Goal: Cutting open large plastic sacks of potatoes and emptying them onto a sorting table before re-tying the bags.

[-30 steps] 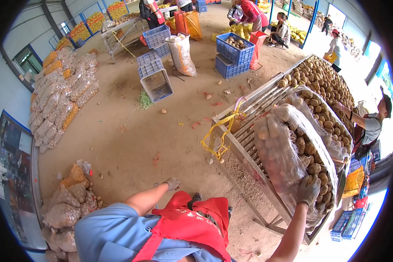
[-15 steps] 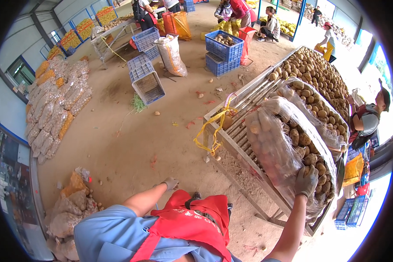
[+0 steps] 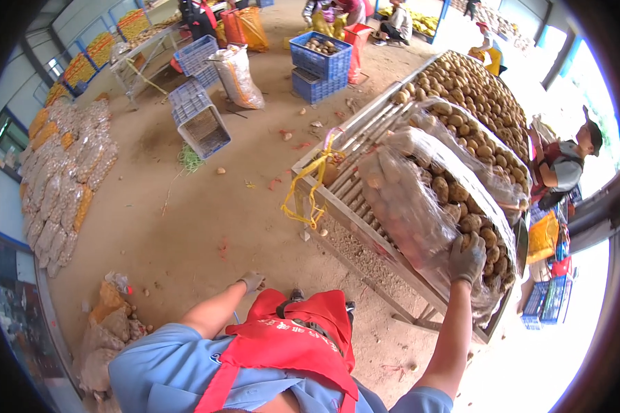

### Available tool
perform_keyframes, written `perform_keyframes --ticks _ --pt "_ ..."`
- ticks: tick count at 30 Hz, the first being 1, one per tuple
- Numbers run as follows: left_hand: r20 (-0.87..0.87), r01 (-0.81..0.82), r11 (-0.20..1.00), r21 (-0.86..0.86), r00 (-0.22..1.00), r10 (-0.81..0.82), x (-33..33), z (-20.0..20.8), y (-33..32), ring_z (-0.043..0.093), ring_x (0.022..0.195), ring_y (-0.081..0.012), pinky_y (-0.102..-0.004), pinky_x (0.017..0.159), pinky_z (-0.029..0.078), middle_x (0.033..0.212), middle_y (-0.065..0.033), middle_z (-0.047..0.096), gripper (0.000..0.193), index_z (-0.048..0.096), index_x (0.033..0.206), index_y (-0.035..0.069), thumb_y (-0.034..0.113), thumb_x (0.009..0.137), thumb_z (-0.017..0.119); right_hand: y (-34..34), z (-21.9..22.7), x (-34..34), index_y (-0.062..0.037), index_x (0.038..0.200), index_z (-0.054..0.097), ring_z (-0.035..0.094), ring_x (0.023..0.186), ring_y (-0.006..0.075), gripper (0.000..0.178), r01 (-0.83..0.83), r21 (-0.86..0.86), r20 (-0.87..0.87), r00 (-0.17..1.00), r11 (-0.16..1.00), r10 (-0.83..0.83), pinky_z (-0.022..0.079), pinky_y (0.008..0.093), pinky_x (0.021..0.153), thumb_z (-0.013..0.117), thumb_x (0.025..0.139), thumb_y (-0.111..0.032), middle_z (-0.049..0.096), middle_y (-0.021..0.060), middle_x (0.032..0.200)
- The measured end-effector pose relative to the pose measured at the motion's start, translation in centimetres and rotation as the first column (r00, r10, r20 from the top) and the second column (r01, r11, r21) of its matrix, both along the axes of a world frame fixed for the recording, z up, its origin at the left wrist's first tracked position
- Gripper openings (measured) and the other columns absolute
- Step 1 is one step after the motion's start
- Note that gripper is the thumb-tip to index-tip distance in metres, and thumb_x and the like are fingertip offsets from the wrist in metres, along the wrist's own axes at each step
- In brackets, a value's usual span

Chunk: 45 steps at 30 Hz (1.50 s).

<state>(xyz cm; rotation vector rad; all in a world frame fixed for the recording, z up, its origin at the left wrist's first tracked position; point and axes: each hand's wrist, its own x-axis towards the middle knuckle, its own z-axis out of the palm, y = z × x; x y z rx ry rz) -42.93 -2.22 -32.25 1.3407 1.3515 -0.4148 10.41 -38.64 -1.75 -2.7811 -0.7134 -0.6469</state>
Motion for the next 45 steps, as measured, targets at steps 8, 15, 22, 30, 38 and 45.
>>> perform_keyframes --ticks 8,15,22,30,38,45 --pt "0.069 -0.129 0.989 -0.066 0.989 0.134 0.3 1.1 0.0 0.075 0.075 -0.0266 -0.0385 0.071 0.062 0.094 -0.0198 0.076 0.034 0.070 0.117 -0.004 0.022 0.101 0.056 -0.3 -0.2 0.2 -0.0035 0.127 0.064 0.062 0.110 0.0407 0.046 -0.016 -0.007 0.043 0.999 1.000 0.017 0.049 0.0514 0.095 0.064 0.098 -0.039 0.064 0.0193 0.119" --pt "-0.023 -0.061 0.998 -0.032 0.998 0.060 0.7 0.1 0.7 0.075 0.076 -0.0262 -0.0383 0.070 0.060 0.094 -0.0171 0.077 0.030 0.071 0.114 -0.001 0.021 0.101 0.055 -0.4 -0.8 0.8 -0.0023 0.128 0.064 0.063 0.110 0.0420 0.047 0.003 0.021 0.012 1.000 1.000 -0.003 0.049 0.0525 0.095 0.063 0.098 -0.038 0.064 0.0206 0.120" --pt "0.040 0.014 0.999 0.042 0.999 -0.016 0.5 -0.6 0.7 0.076 0.077 -0.0236 -0.0364 0.068 0.059 0.088 -0.0137 0.078 0.031 0.076 0.103 -0.001 0.023 0.099 0.057 -0.3 -0.5 0.7 0.0021 0.128 0.062 0.062 0.113 0.0453 0.048 0.023 -0.017 -0.036 0.999 1.000 -0.023 0.049 0.0539 0.095 0.062 0.100 -0.037 0.064 0.0241 0.120" --pt "0.064 -0.020 0.998 0.057 0.998 0.016 0.7 0.6 0.4 0.075 0.074 -0.0219 -0.0363 0.067 0.060 0.086 -0.0130 0.078 0.033 0.077 0.103 -0.001 0.026 0.099 0.058 -0.4 0.0 0.2 0.0023 0.131 0.061 0.061 0.114 0.0442 0.049 -0.005 -0.010 -0.045 0.999 1.000 0.004 0.048 0.0529 0.097 0.061 0.101 -0.036 0.063 0.0239 0.121" --pt "0.041 0.025 0.999 0.032 0.999 -0.026 0.1 0.6 0.7 0.074 0.074 -0.0225 -0.0378 0.069 0.060 0.092 -0.0136 0.078 0.032 0.076 0.110 0.003 0.027 0.099 0.058 -0.3 -0.3 0.4 0.0015 0.131 0.062 0.063 0.111 0.0450 0.049 -0.025 0.010 -0.011 1.000 1.000 0.026 0.050 0.0541 0.095 0.060 0.100 -0.037 0.065 0.0252 0.119" --pt "0.047 -0.100 0.994 -0.036 0.994 0.101 -0.1 -0.2 0.8 0.074 0.070 -0.0229 -0.0337 0.064 0.058 0.088 -0.0160 0.077 0.031 0.074 0.112 0.002 0.026 0.101 0.056 -0.4 -0.6 0.4 -0.0032 0.128 0.064 0.062 0.111 0.0407 0.048 0.028 -0.021 0.000 1.000 0.999 -0.028 0.049 0.0518 0.095 0.062 0.098 -0.041 0.064 0.0196 0.119"
